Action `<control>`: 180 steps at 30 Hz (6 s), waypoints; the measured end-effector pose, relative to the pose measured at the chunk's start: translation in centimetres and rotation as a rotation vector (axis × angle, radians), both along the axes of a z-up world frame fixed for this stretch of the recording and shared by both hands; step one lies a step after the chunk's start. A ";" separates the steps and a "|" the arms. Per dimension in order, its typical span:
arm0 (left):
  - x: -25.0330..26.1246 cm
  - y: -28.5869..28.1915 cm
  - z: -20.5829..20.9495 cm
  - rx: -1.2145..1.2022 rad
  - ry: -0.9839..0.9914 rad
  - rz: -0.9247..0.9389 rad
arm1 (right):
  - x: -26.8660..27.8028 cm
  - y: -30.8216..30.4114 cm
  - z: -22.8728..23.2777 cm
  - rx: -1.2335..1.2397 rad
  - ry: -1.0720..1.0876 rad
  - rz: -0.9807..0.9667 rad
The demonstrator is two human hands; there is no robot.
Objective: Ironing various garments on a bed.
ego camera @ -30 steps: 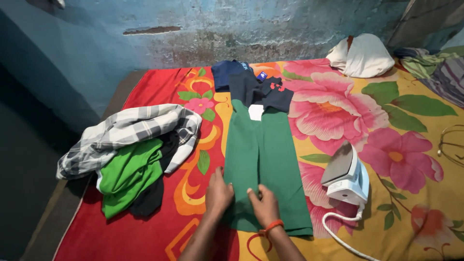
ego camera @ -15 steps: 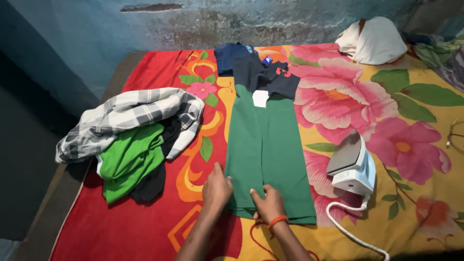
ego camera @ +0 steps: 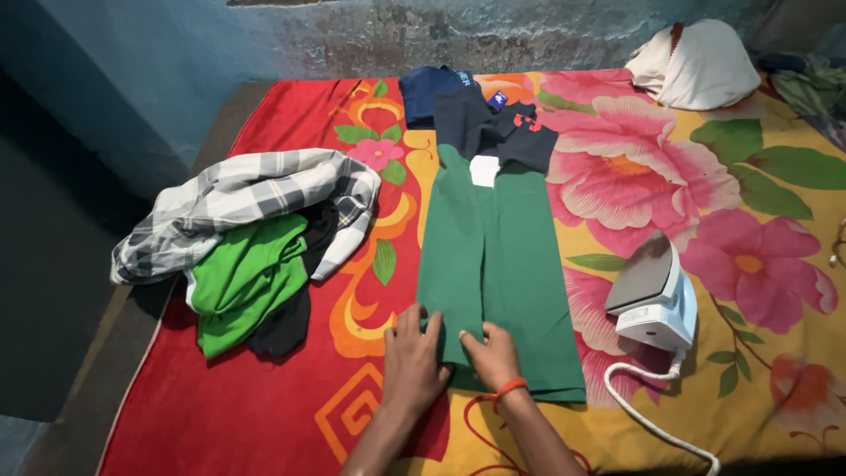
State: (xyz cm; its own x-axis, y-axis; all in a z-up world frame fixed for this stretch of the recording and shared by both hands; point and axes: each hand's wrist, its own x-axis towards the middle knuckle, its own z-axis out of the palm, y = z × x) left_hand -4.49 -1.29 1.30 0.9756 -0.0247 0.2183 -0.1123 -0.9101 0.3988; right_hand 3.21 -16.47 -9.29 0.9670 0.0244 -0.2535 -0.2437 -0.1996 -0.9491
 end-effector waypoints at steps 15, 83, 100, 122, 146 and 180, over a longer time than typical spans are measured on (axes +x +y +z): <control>-0.9 2.2 -2.3 0.146 -0.269 0.138 | -0.7 0.8 1.2 0.030 0.054 0.047; 21.7 2.4 -7.9 -0.049 -0.052 -0.035 | 50.5 -1.7 6.5 -0.403 -0.188 -0.471; 21.3 1.9 -6.2 -0.064 -0.035 -0.003 | 53.2 -6.7 4.9 -0.298 0.188 -0.135; 21.5 2.1 -7.1 -0.042 -0.048 0.001 | 46.7 7.1 8.5 -0.673 -0.786 0.477; 25.5 1.7 -25.6 0.261 -0.494 0.183 | 61.7 13.4 9.4 -0.607 -0.564 -0.124; 20.1 1.6 -4.4 -0.026 -0.026 0.028 | 34.4 5.8 5.7 -0.806 -0.572 -0.232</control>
